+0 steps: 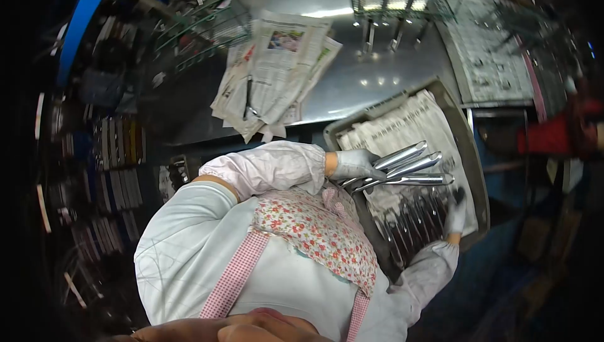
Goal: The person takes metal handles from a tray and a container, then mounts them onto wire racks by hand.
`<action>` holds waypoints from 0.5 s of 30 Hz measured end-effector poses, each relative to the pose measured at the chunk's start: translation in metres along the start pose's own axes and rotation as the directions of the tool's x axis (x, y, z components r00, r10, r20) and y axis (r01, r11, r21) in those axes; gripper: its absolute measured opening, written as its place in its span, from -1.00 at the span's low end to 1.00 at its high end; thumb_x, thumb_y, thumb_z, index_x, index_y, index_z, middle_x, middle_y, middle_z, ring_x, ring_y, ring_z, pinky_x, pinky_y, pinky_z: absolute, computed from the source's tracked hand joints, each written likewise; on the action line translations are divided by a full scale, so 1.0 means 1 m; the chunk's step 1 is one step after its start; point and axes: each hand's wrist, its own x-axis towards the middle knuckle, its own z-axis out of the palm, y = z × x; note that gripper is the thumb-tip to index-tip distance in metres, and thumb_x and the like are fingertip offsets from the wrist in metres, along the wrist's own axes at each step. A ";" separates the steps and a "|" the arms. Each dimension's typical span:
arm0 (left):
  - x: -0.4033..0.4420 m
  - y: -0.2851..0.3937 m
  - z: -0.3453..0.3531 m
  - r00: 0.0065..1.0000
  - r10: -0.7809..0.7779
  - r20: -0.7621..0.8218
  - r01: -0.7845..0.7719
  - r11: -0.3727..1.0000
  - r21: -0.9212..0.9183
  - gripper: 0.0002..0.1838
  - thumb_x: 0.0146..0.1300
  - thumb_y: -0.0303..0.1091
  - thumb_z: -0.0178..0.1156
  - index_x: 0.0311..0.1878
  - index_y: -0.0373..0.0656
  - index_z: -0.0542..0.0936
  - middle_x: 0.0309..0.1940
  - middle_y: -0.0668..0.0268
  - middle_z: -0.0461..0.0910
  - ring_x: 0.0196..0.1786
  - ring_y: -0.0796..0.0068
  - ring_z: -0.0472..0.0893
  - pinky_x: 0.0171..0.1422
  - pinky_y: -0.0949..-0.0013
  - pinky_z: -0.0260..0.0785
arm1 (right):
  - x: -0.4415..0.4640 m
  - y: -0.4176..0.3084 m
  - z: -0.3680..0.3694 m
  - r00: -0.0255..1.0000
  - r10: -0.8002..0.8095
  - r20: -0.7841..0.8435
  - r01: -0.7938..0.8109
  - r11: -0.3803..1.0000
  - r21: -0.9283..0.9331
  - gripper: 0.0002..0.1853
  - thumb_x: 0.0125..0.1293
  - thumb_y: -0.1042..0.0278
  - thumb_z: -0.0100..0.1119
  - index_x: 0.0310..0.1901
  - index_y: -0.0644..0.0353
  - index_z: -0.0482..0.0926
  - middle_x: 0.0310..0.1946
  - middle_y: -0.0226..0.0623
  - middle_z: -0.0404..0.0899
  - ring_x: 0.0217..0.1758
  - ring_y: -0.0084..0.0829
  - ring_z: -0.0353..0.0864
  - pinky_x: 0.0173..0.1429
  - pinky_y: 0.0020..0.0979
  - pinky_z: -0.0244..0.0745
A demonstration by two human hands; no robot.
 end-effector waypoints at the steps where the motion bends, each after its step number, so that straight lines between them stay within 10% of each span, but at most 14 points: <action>1: -0.006 -0.008 -0.015 0.996 0.074 -0.054 -0.070 0.995 0.073 -0.49 0.21 -0.06 0.28 0.03 -0.32 0.55 -0.34 0.24 0.64 -0.43 0.61 0.58 -0.39 0.51 0.44 | 0.003 0.022 -0.016 0.997 0.037 0.074 0.002 0.880 -0.474 -0.31 0.20 0.14 0.22 0.28 0.37 0.27 0.14 0.13 0.46 0.20 0.00 0.47 0.26 -0.25 0.36; 3: -0.021 -0.029 -0.048 0.980 0.145 -0.139 -0.150 0.988 -0.029 -0.49 0.22 -0.18 0.28 0.11 -0.34 0.48 -0.39 0.17 0.64 -0.58 0.52 0.59 -0.63 0.51 0.40 | 0.010 0.072 -0.032 0.896 0.415 0.159 -0.089 0.519 -0.850 -0.24 -0.06 0.10 0.42 0.17 0.33 0.42 0.07 0.13 0.51 0.13 0.03 0.52 0.19 -0.19 0.42; 4: -0.046 -0.033 -0.064 0.974 0.144 -0.174 -0.172 0.972 -0.161 -0.49 0.22 -0.22 0.27 0.14 -0.35 0.45 -0.40 0.16 0.64 -0.61 0.48 0.59 -0.70 0.51 0.37 | -0.008 0.077 -0.038 0.979 0.174 0.106 -0.023 0.610 -0.792 -0.34 -0.10 0.16 0.45 0.07 0.28 0.49 -0.05 0.08 0.58 0.01 0.01 0.58 0.11 -0.19 0.47; 7: -0.110 -0.061 -0.111 0.878 0.137 -0.458 -0.307 0.896 -0.321 -0.52 0.23 -0.24 0.26 0.11 -0.35 0.43 -0.42 0.14 0.63 -0.59 0.44 0.60 -0.71 0.51 0.39 | -0.009 0.070 -0.041 0.976 0.178 0.123 -0.024 0.653 -0.757 -0.52 -0.13 0.22 0.47 -0.15 0.25 0.55 -0.25 -0.02 0.63 -0.15 -0.07 0.63 -0.06 -0.20 0.51; 10: -0.144 -0.115 -0.153 0.484 0.112 -0.868 -0.566 0.796 -0.213 -0.59 0.24 -0.17 0.26 -0.06 -0.34 0.47 -0.47 0.12 0.62 -0.65 0.42 0.56 -0.65 0.43 0.44 | 0.005 0.084 -0.049 0.946 0.220 0.237 0.020 0.692 -0.722 -0.60 -0.09 0.25 0.45 -0.24 0.26 0.56 -0.36 -0.12 0.64 -0.24 -0.17 0.64 -0.14 -0.23 0.49; 15: -0.210 -0.179 -0.200 0.103 -0.200 -0.974 -0.736 0.643 -0.210 -0.65 0.21 -0.19 0.30 -0.11 -0.25 0.50 -0.53 0.20 0.60 -0.64 0.43 0.55 -0.61 0.41 0.41 | 0.011 0.095 -0.074 0.962 0.023 0.272 0.184 0.680 -0.709 -0.67 0.00 0.31 0.35 -0.23 0.24 0.48 -0.40 -0.19 0.57 -0.28 -0.19 0.58 -0.17 -0.21 0.47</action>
